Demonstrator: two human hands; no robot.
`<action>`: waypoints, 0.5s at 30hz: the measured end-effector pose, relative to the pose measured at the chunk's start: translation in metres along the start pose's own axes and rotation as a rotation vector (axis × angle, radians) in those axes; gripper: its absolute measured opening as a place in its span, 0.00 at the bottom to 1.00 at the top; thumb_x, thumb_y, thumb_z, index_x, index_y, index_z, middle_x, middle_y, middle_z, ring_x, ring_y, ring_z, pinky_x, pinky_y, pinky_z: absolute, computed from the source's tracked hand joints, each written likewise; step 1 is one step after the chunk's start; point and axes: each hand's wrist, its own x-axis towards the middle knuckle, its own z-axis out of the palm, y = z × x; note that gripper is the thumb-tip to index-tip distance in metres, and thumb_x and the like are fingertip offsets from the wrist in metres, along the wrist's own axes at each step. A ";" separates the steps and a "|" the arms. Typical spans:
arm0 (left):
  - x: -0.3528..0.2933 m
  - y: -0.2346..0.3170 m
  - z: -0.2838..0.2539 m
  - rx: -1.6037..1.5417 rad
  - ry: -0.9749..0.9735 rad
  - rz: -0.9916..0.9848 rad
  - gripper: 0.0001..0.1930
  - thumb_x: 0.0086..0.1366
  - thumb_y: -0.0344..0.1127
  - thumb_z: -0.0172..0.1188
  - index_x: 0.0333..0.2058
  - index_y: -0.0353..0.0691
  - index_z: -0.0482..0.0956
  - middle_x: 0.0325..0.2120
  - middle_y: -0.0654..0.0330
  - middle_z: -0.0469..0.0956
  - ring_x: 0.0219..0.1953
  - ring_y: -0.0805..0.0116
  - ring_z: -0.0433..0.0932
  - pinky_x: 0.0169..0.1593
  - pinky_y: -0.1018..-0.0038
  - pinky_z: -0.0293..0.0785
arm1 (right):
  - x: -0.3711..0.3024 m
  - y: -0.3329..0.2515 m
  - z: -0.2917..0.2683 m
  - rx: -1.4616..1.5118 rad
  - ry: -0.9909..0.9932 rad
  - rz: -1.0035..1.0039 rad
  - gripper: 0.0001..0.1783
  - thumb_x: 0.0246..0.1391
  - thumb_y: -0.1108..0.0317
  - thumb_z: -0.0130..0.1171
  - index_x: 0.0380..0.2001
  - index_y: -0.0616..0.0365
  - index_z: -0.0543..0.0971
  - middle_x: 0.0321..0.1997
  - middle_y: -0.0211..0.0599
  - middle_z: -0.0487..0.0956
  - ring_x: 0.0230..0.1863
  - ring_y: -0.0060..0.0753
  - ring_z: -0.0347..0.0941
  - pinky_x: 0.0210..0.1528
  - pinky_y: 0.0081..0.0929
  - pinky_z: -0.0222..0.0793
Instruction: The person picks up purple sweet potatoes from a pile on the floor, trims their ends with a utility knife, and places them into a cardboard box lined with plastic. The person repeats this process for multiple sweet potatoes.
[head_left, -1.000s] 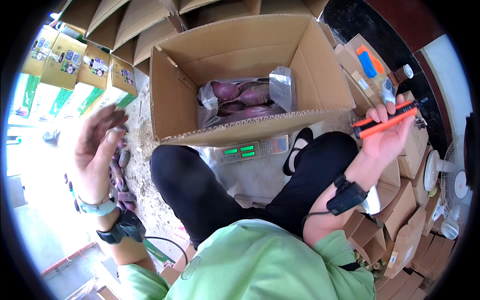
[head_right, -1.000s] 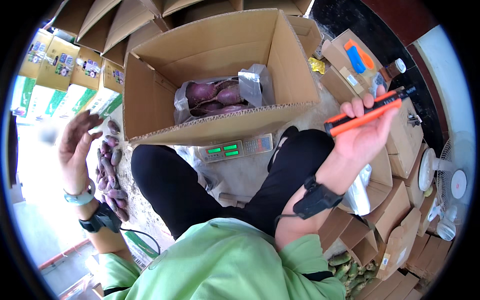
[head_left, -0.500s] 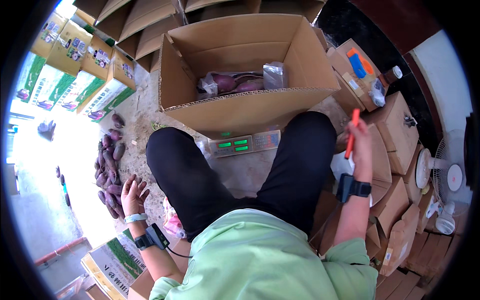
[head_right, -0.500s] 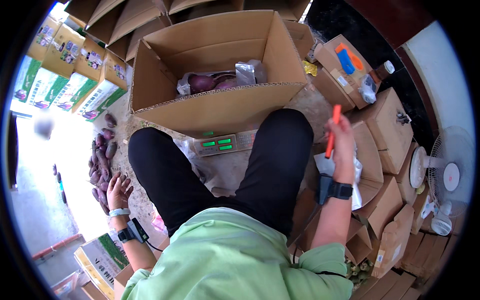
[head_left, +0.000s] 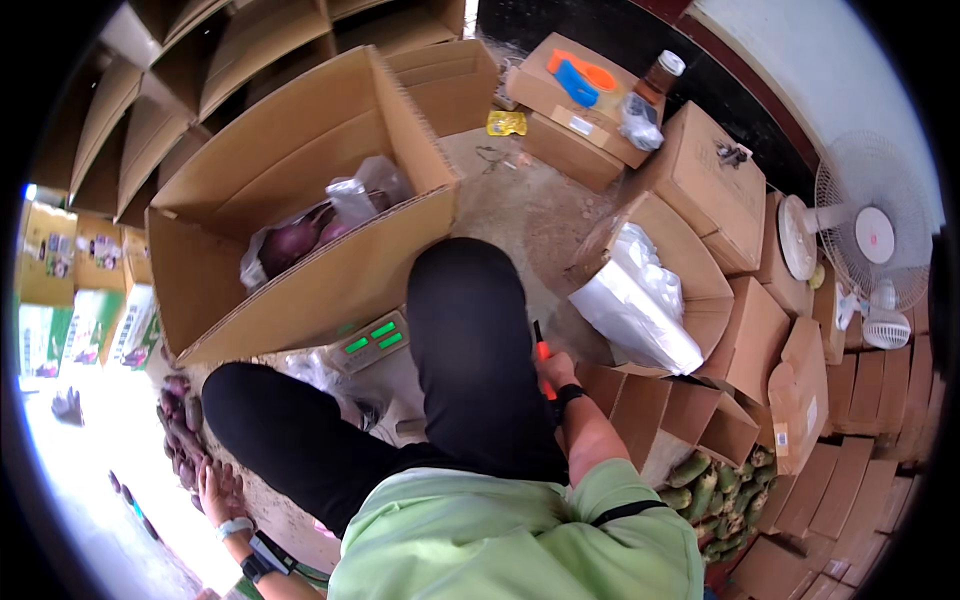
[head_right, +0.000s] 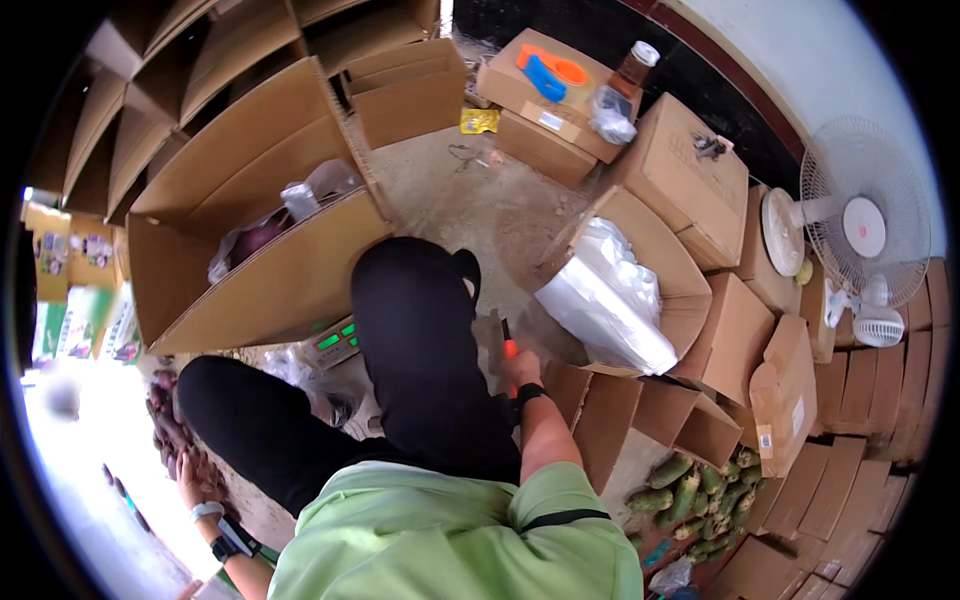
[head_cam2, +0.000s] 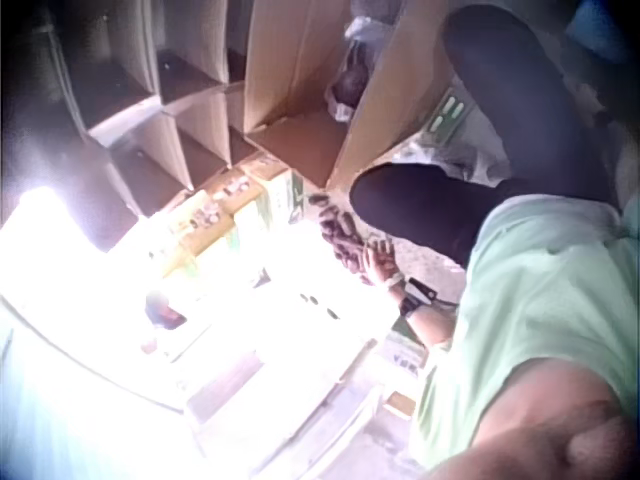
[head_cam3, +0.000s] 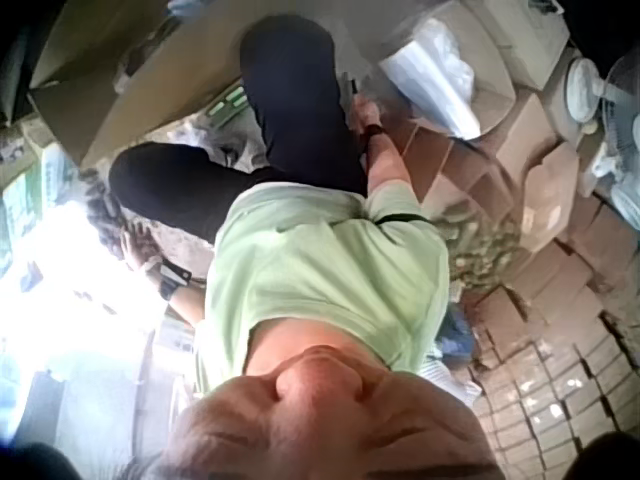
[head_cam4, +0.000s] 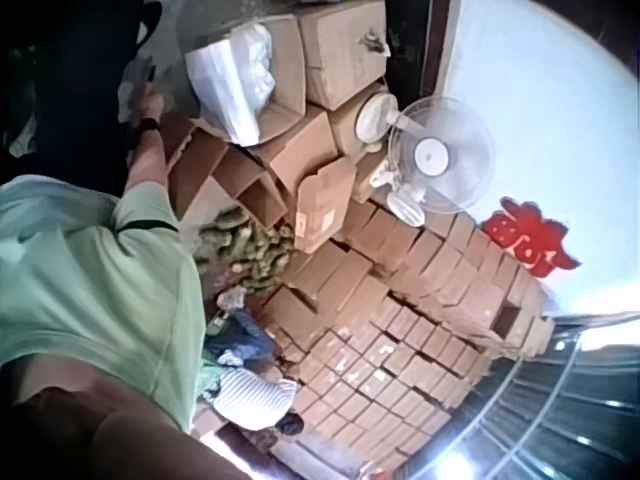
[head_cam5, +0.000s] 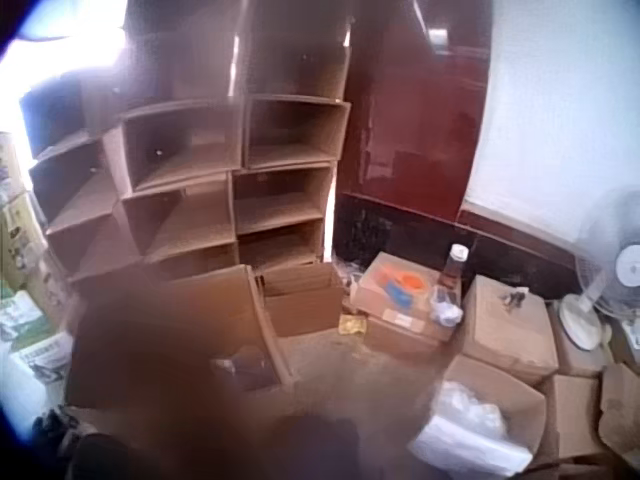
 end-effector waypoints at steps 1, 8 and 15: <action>0.001 0.001 0.000 -0.005 0.026 -0.022 0.19 0.63 0.40 0.53 0.53 0.52 0.67 0.47 0.65 0.72 0.42 0.69 0.74 0.45 0.70 0.70 | -0.002 0.001 0.002 -0.006 -0.056 0.035 0.19 0.39 0.60 0.60 0.35 0.62 0.79 0.39 0.53 0.77 0.44 0.50 0.74 0.45 0.41 0.69; 0.011 0.001 0.000 -0.052 0.000 -0.074 0.20 0.63 0.41 0.54 0.54 0.53 0.66 0.48 0.67 0.72 0.45 0.70 0.73 0.47 0.69 0.70 | 0.012 0.014 0.031 0.041 0.080 0.054 0.20 0.40 0.61 0.61 0.36 0.64 0.77 0.37 0.53 0.78 0.43 0.49 0.74 0.45 0.39 0.69; 0.019 -0.021 -0.017 -0.079 -0.046 -0.117 0.23 0.62 0.44 0.55 0.55 0.51 0.66 0.48 0.67 0.72 0.48 0.68 0.70 0.52 0.67 0.64 | 0.019 0.003 0.024 0.145 0.044 -0.153 0.14 0.44 0.63 0.57 0.33 0.61 0.77 0.33 0.49 0.78 0.38 0.44 0.75 0.40 0.38 0.70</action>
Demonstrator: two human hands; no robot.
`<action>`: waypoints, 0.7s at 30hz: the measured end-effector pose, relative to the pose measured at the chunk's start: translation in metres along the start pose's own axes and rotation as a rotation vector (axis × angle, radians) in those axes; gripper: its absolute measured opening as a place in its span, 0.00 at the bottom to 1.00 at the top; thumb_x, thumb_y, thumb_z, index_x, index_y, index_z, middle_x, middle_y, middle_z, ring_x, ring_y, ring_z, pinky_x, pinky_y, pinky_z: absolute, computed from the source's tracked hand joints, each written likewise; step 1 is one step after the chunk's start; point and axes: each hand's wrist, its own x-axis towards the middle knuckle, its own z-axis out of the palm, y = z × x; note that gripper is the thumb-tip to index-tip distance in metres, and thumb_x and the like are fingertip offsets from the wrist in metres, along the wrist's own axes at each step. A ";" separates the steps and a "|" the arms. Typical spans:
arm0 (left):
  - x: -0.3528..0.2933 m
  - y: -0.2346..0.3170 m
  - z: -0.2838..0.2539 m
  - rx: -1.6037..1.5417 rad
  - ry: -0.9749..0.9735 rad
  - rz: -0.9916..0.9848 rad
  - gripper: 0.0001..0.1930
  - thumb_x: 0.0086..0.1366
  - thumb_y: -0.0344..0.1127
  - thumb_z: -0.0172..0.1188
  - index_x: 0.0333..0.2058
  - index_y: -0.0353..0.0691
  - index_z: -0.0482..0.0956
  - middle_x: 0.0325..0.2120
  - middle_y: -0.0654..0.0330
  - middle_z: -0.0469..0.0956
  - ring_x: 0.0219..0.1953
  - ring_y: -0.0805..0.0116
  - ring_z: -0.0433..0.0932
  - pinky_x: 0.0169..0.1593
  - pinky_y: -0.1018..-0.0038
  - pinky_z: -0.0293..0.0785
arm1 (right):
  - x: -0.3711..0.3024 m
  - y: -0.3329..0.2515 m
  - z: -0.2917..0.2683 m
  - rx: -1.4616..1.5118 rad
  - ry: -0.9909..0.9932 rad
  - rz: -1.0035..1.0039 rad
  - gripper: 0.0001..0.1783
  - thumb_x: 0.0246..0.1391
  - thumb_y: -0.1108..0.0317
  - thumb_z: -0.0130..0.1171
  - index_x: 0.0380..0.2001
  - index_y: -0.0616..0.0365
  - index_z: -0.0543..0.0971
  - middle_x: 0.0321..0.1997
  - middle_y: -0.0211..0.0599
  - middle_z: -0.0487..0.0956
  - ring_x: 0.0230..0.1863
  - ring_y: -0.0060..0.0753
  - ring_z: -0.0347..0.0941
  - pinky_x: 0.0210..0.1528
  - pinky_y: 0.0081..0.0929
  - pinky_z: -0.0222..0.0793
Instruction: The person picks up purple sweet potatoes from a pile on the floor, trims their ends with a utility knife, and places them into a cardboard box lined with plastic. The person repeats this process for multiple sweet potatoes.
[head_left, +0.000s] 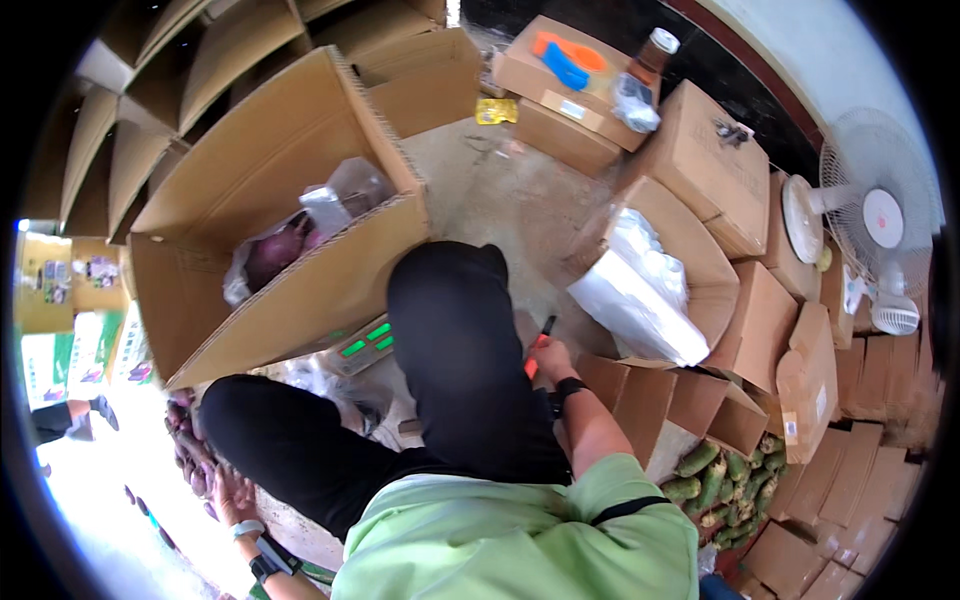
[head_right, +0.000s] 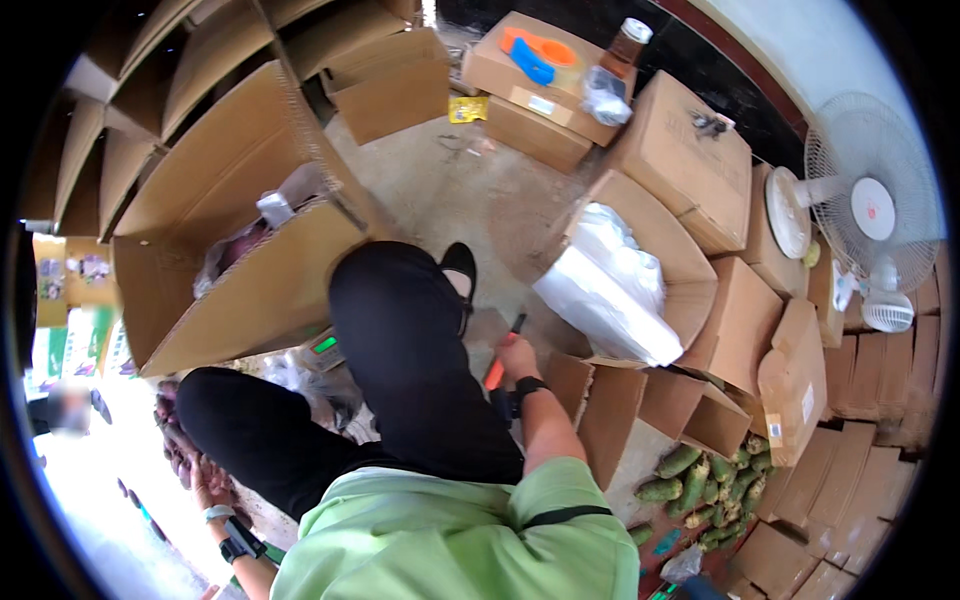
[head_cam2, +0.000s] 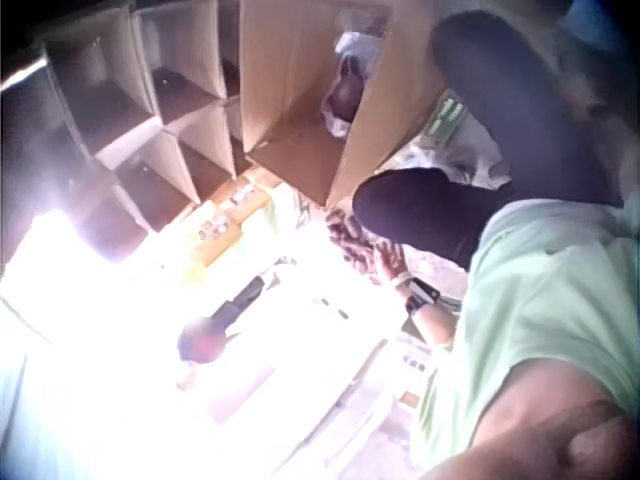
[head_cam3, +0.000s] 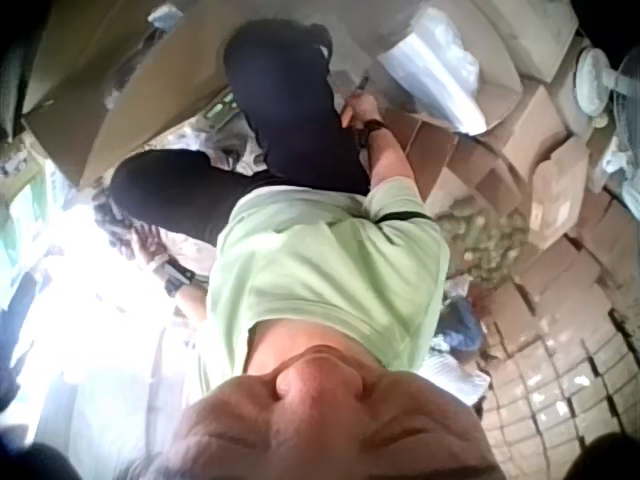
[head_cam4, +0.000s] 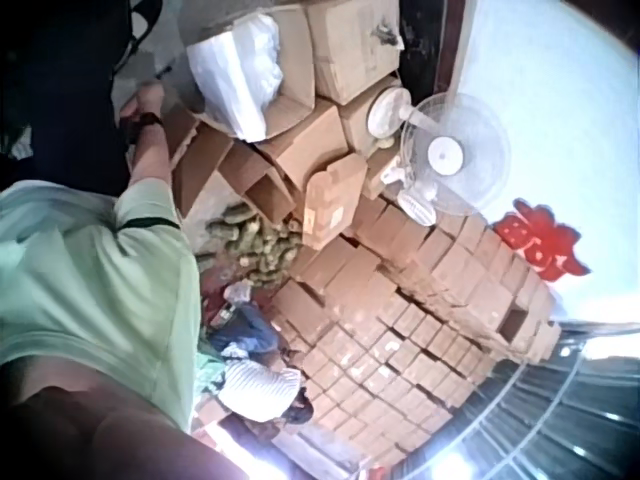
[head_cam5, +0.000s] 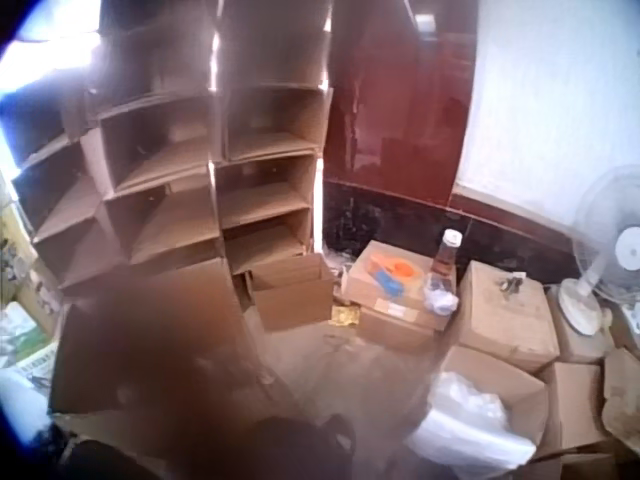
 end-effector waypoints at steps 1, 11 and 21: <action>0.002 -0.004 -0.003 0.047 -0.100 0.027 0.25 0.61 0.46 0.55 0.56 0.51 0.64 0.52 0.65 0.69 0.52 0.64 0.68 0.55 0.66 0.62 | 0.002 -0.001 -0.008 0.071 -0.038 -0.003 0.14 0.44 0.64 0.57 0.33 0.61 0.77 0.31 0.46 0.79 0.34 0.39 0.76 0.35 0.35 0.71; -0.013 -0.042 -0.001 -0.205 -0.002 -0.053 0.33 0.61 0.57 0.50 0.59 0.47 0.57 0.60 0.55 0.57 0.57 0.55 0.63 0.56 0.56 0.63 | -0.065 -0.026 -0.072 0.260 -0.259 -0.118 0.18 0.50 0.57 0.53 0.40 0.57 0.76 0.37 0.39 0.78 0.39 0.35 0.74 0.42 0.32 0.69; 0.032 -0.221 -0.118 1.052 0.263 -0.071 0.45 0.49 0.61 0.58 0.60 0.40 0.56 0.59 0.45 0.56 0.63 0.53 0.52 0.60 0.50 0.50 | -0.105 -0.053 -0.125 0.369 -0.366 -0.280 0.27 0.56 0.50 0.47 0.52 0.60 0.68 0.50 0.36 0.72 0.51 0.38 0.66 0.54 0.31 0.62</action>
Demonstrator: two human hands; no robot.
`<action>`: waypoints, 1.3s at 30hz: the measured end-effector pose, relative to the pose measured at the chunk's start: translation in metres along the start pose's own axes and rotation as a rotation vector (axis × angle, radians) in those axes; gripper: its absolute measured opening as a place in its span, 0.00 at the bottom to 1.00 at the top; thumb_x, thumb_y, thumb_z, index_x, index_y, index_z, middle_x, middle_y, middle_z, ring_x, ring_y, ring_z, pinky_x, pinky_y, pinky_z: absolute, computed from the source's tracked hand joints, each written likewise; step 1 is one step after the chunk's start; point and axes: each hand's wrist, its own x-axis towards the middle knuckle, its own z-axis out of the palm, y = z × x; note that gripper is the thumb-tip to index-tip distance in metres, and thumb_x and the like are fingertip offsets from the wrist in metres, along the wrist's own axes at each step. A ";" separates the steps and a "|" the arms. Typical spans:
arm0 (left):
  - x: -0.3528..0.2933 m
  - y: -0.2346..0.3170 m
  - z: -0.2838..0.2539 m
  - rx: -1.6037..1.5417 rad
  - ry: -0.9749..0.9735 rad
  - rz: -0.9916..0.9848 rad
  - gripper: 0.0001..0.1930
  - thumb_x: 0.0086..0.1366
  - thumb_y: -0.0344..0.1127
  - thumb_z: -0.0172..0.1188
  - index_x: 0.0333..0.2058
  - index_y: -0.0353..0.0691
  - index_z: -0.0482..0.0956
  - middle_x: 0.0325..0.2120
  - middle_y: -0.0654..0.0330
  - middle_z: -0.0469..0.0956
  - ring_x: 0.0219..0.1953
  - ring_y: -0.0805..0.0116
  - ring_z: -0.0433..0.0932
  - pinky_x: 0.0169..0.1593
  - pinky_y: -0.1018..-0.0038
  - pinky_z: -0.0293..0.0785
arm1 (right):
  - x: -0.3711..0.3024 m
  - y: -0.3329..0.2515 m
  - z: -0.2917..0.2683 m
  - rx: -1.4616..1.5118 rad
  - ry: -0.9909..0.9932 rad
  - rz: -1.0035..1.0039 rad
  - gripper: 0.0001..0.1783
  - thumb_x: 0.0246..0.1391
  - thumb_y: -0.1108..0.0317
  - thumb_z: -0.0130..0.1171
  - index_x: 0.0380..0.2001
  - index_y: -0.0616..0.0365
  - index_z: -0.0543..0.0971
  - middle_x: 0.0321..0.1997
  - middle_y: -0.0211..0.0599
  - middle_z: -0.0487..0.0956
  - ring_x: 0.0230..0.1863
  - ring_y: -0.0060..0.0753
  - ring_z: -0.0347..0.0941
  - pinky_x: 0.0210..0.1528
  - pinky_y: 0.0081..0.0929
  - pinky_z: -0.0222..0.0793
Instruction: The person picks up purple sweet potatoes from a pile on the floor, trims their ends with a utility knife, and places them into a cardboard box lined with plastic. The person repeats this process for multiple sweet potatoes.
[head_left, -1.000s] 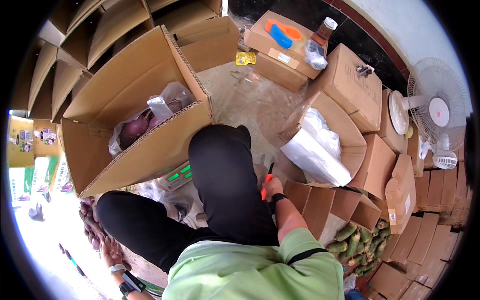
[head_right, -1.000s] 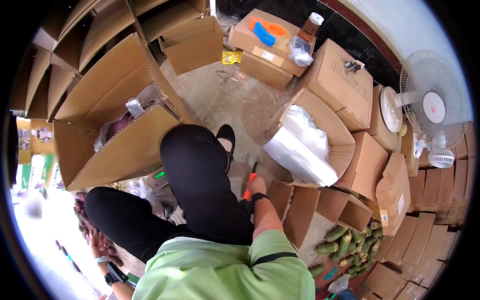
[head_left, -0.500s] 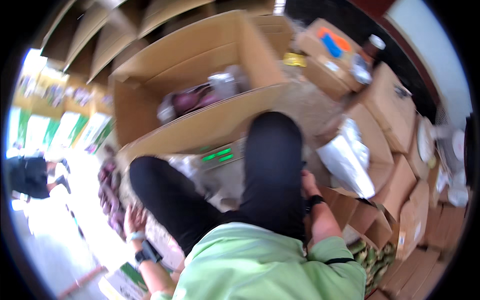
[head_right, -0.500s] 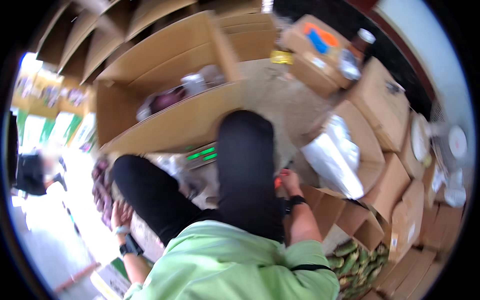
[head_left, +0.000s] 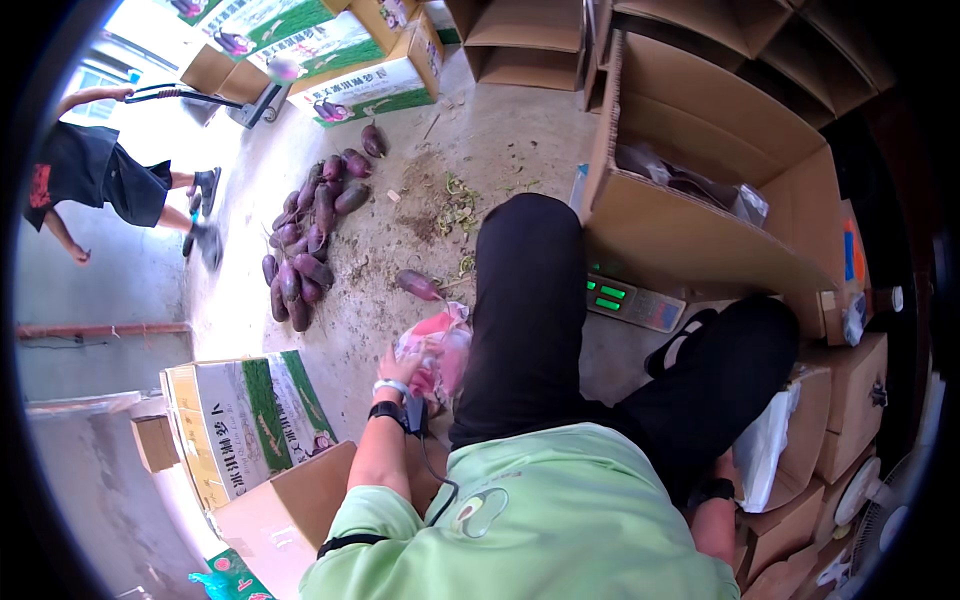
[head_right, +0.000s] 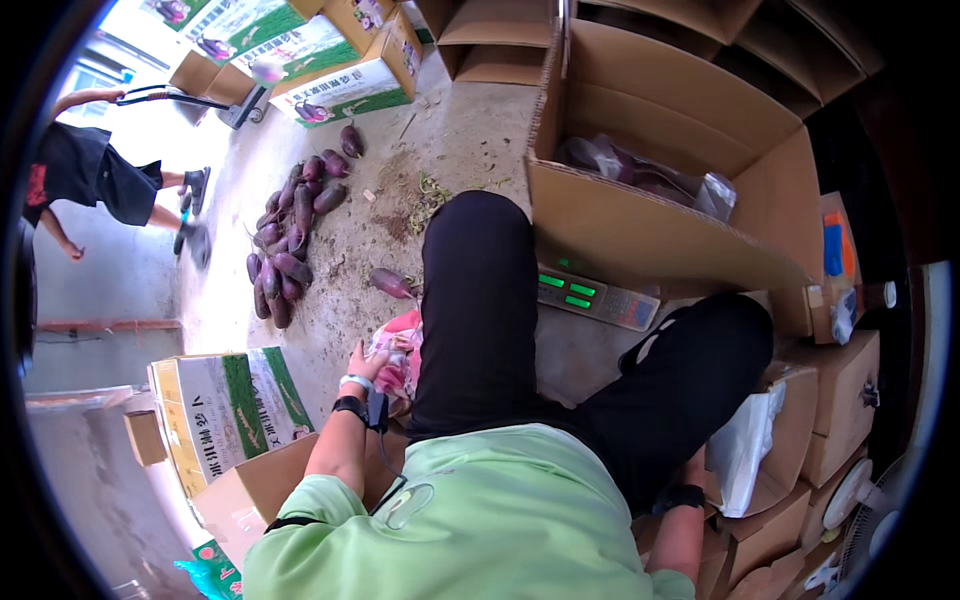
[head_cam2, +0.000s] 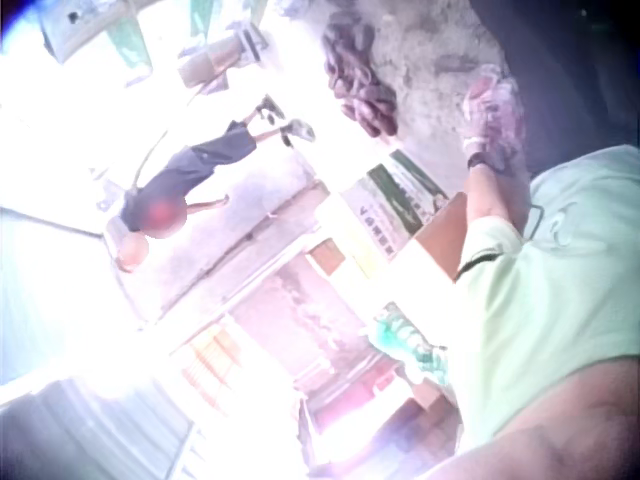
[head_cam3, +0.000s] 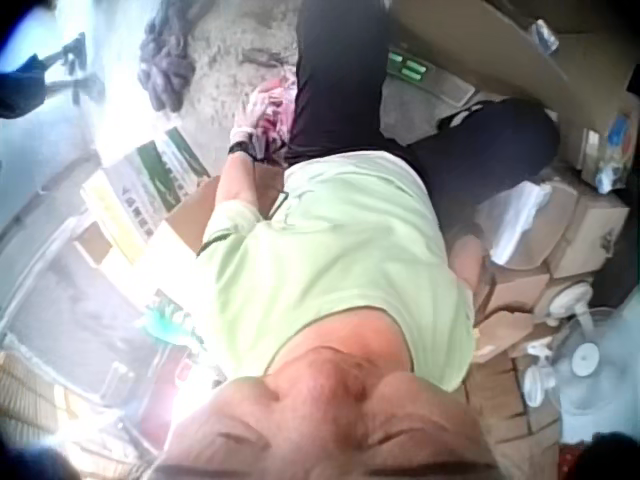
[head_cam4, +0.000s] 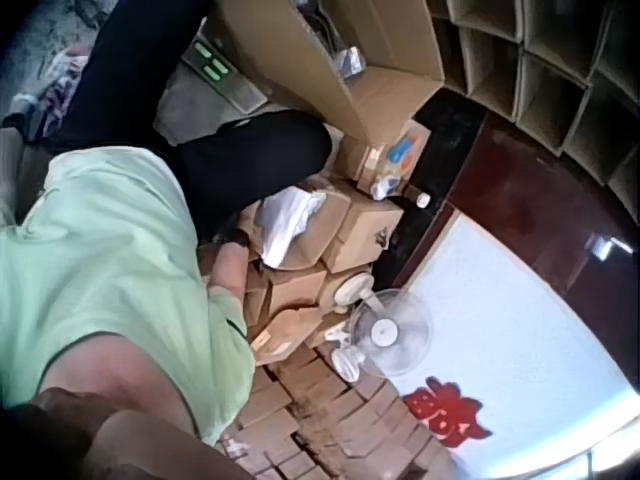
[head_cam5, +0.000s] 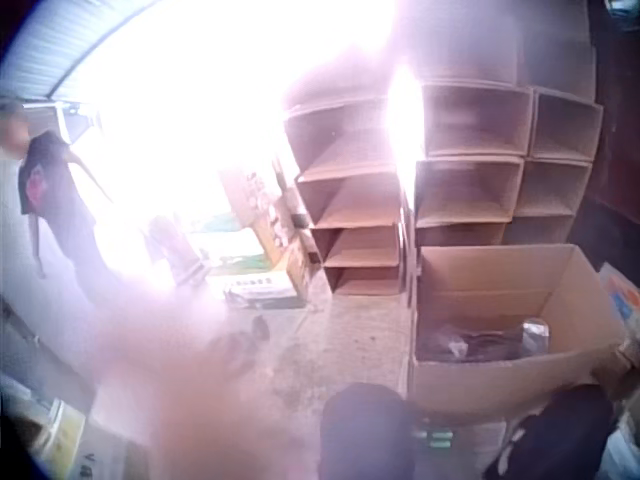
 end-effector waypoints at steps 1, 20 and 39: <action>-0.017 0.005 0.004 0.126 0.045 -0.075 0.47 0.44 0.59 0.63 0.60 0.44 0.57 0.59 0.44 0.56 0.63 0.52 0.51 0.63 0.54 0.46 | 0.001 -0.010 0.001 0.021 -0.018 0.012 0.28 0.57 0.50 0.46 0.53 0.60 0.67 0.51 0.36 0.72 0.52 0.38 0.66 0.55 0.31 0.61; -0.040 -0.016 0.031 -0.085 0.141 -0.499 0.27 0.56 0.51 0.46 0.35 0.28 0.78 0.35 0.35 0.74 0.44 0.41 0.72 0.48 0.60 0.68 | 0.000 -0.048 -0.013 0.082 0.146 0.279 0.28 0.55 0.50 0.48 0.52 0.59 0.67 0.49 0.35 0.73 0.47 0.35 0.70 0.47 0.30 0.68; -0.090 0.049 -0.022 0.178 0.341 -0.121 0.38 0.38 0.40 0.67 0.53 0.47 0.66 0.55 0.50 0.60 0.59 0.49 0.54 0.58 0.53 0.55 | 0.017 -0.060 -0.006 0.008 0.121 0.270 0.25 0.55 0.54 0.49 0.50 0.58 0.68 0.47 0.35 0.74 0.46 0.34 0.70 0.46 0.29 0.68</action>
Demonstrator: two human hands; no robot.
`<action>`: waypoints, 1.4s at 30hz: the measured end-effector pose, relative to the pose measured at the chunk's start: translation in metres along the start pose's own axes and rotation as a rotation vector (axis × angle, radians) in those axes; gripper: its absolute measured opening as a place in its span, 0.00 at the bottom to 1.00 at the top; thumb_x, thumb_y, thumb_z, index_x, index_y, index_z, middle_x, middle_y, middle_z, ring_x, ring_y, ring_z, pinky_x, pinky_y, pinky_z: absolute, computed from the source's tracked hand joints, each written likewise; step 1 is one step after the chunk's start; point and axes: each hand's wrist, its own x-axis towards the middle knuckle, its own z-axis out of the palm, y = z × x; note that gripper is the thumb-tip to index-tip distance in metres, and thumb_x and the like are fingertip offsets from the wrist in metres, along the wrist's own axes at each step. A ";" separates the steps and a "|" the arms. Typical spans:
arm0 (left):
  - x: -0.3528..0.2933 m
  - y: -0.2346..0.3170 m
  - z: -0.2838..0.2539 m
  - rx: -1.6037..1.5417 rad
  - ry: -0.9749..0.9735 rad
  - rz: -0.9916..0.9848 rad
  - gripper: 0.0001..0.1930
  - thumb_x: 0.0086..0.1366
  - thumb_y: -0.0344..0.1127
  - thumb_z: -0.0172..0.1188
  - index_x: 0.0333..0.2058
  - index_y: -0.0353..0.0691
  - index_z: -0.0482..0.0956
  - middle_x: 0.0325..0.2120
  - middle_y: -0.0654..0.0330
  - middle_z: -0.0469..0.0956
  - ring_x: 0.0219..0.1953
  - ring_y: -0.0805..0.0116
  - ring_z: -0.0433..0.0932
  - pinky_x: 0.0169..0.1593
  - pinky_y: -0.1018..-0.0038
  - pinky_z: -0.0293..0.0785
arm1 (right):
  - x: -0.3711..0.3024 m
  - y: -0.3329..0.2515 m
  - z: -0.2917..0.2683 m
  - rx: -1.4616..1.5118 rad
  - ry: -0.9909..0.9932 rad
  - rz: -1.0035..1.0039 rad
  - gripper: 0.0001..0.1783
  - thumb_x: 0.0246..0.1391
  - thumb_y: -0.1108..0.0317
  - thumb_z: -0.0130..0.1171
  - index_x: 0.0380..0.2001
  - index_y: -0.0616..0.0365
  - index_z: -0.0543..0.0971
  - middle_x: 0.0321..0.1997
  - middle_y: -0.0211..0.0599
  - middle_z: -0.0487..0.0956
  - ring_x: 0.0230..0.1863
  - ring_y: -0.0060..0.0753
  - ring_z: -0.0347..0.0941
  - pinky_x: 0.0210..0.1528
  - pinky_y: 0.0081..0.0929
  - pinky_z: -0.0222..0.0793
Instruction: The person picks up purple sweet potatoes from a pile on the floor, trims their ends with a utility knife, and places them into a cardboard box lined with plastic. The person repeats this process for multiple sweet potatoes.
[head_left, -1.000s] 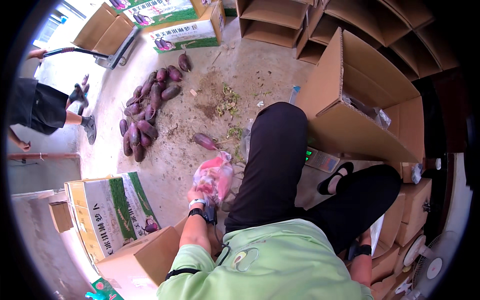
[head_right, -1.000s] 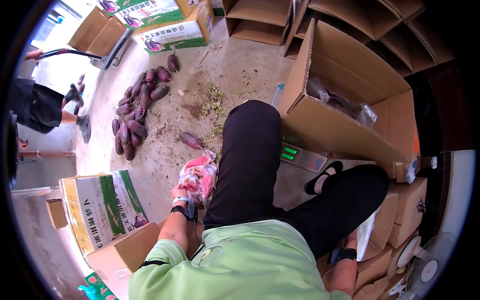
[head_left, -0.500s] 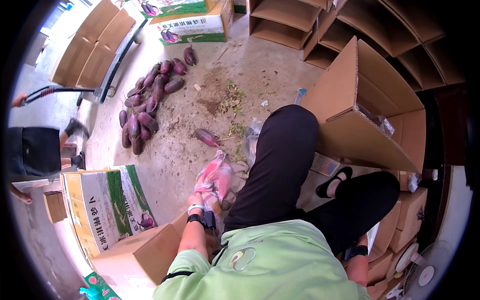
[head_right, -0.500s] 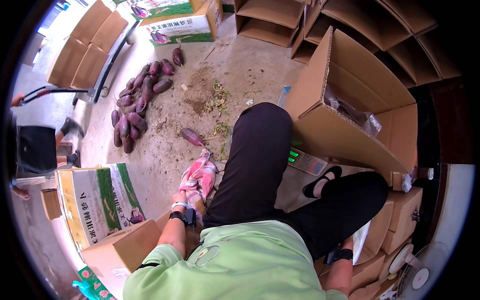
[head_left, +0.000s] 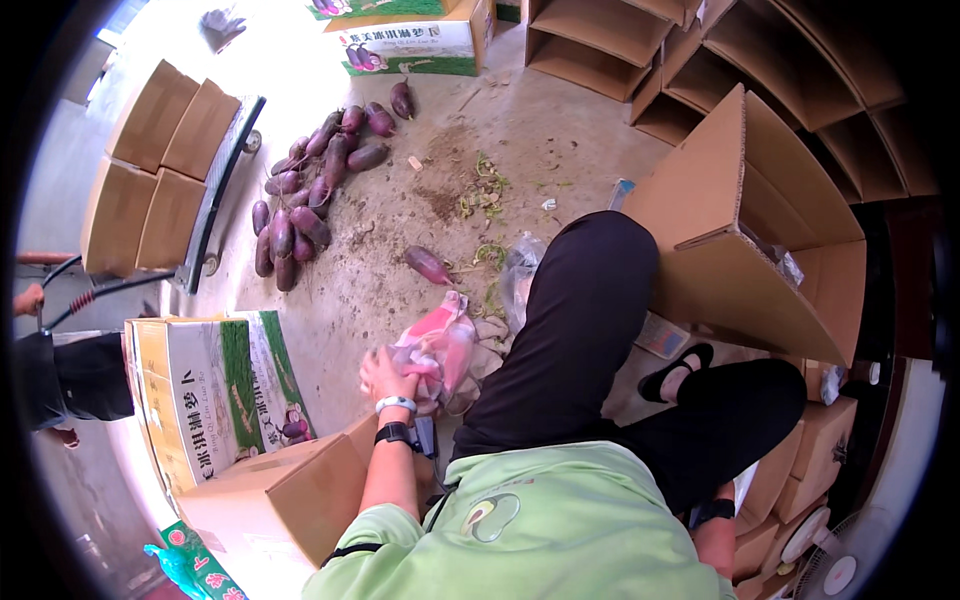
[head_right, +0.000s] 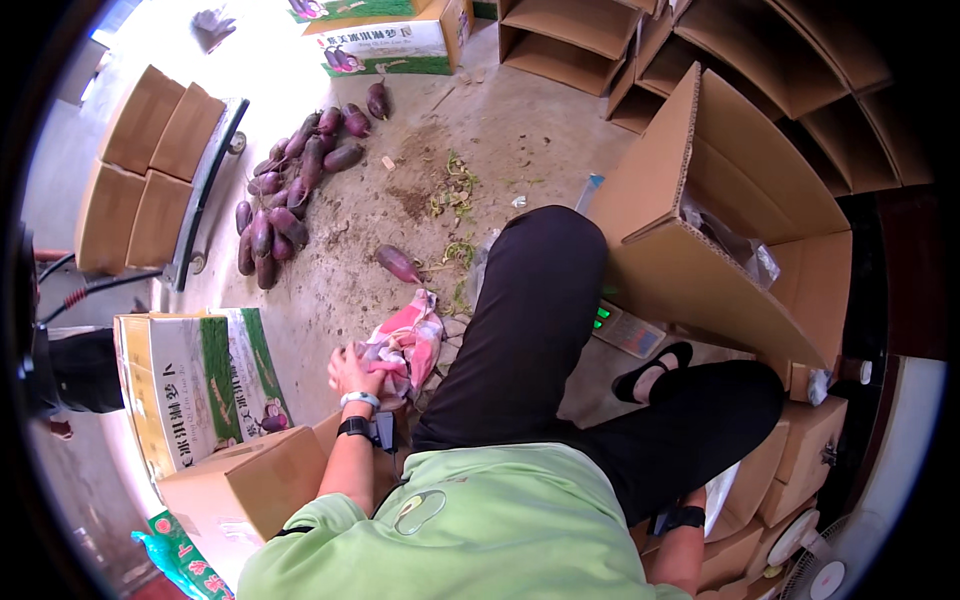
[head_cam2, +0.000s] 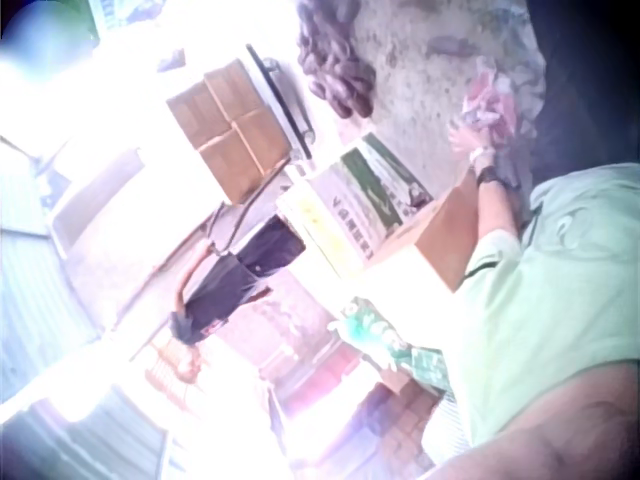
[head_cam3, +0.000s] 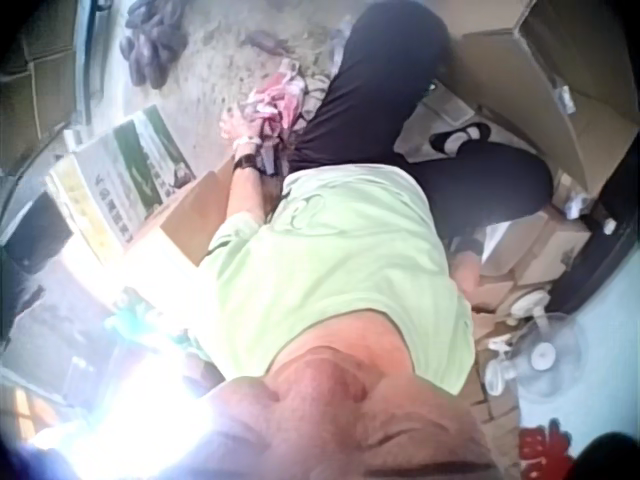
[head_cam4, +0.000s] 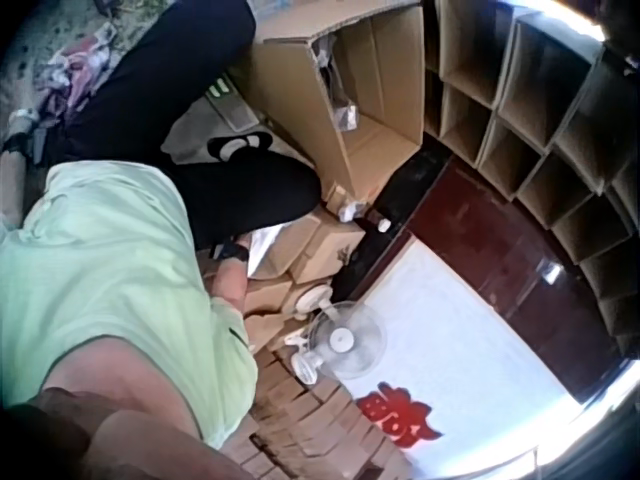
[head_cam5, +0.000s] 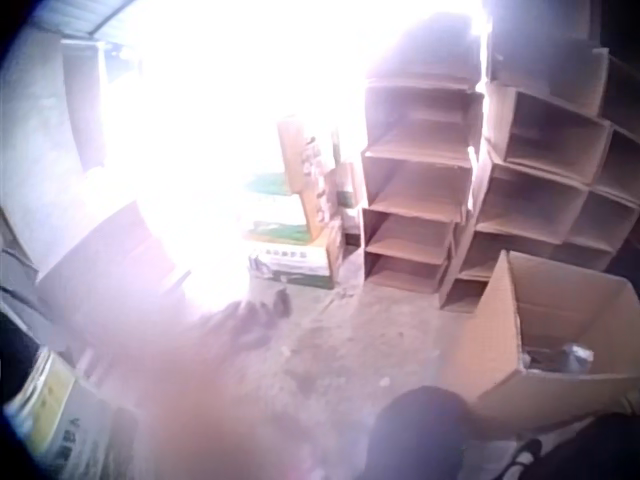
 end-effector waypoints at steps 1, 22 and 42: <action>-0.001 0.014 -0.010 0.002 0.053 0.140 0.35 0.39 0.38 0.65 0.51 0.46 0.68 0.54 0.50 0.61 0.58 0.50 0.56 0.57 0.54 0.57 | 0.001 -0.001 0.001 -0.003 0.001 -0.001 0.25 0.55 0.54 0.49 0.50 0.58 0.68 0.47 0.35 0.74 0.46 0.34 0.70 0.46 0.29 0.69; 0.013 0.068 0.065 -0.038 -0.450 0.419 0.23 0.60 0.55 0.46 0.33 0.40 0.79 0.30 0.44 0.77 0.37 0.48 0.77 0.42 0.58 0.71 | -0.005 -0.013 0.006 -0.068 0.013 0.015 0.22 0.54 0.57 0.49 0.48 0.58 0.70 0.45 0.35 0.74 0.44 0.32 0.71 0.45 0.29 0.69; 0.038 0.071 0.061 -0.759 -0.296 -0.005 0.20 0.54 0.46 0.61 0.35 0.33 0.77 0.27 0.49 0.78 0.30 0.55 0.78 0.39 0.66 0.72 | 0.000 -0.016 0.013 -0.100 -0.005 0.045 0.19 0.54 0.61 0.50 0.47 0.58 0.71 0.44 0.35 0.75 0.43 0.31 0.71 0.43 0.28 0.69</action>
